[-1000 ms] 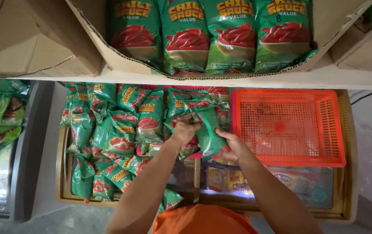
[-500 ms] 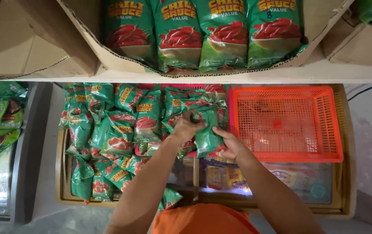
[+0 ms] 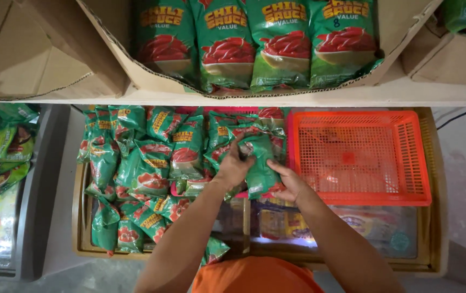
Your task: Organizing and stocking small packets of chili sauce into a cardboard box on a retail shelf.
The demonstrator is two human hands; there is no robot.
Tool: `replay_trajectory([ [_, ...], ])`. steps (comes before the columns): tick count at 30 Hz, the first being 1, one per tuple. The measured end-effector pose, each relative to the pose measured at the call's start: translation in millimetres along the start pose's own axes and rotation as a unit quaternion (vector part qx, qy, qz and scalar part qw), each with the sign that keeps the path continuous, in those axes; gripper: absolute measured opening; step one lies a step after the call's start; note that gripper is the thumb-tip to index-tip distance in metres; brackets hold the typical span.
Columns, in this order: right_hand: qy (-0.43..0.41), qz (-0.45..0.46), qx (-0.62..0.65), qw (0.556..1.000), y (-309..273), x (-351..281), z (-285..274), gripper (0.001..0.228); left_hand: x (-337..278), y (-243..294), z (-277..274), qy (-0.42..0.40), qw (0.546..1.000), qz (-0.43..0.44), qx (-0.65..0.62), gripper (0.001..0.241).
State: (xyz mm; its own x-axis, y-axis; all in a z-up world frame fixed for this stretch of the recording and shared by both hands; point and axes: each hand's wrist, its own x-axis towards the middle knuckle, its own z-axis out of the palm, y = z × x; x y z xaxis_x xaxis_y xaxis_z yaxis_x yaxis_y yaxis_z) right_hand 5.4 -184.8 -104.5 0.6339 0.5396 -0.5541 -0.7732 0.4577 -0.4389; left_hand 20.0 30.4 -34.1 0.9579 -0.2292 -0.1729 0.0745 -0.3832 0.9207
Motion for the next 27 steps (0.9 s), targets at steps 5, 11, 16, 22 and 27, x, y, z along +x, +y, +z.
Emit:
replay_trajectory([
  [5,0.003,-0.002,-0.021,1.0,-4.7,-12.4,23.0,0.041,23.5,-32.0,31.8,0.191,0.98,-0.03,-0.054,0.059],
  [11,0.009,-0.079,0.042,0.996,0.3,-3.3,4.3,0.043,3.8,1.6,43.1,0.27,0.958,0.087,0.049,0.028],
  [16,0.132,-0.051,-0.039,0.989,-5.5,-13.7,25.2,0.043,14.5,-11.4,46.2,0.18,0.982,0.058,-0.022,0.031],
  [22,0.0,-0.129,0.087,0.988,2.3,-3.4,22.6,0.044,13.3,-40.1,37.1,0.03,0.909,0.245,0.335,0.026],
  [27,-0.027,-0.153,0.095,0.983,6.1,0.9,15.6,0.045,-9.8,-23.4,35.2,0.026,0.958,0.165,0.235,0.031],
])
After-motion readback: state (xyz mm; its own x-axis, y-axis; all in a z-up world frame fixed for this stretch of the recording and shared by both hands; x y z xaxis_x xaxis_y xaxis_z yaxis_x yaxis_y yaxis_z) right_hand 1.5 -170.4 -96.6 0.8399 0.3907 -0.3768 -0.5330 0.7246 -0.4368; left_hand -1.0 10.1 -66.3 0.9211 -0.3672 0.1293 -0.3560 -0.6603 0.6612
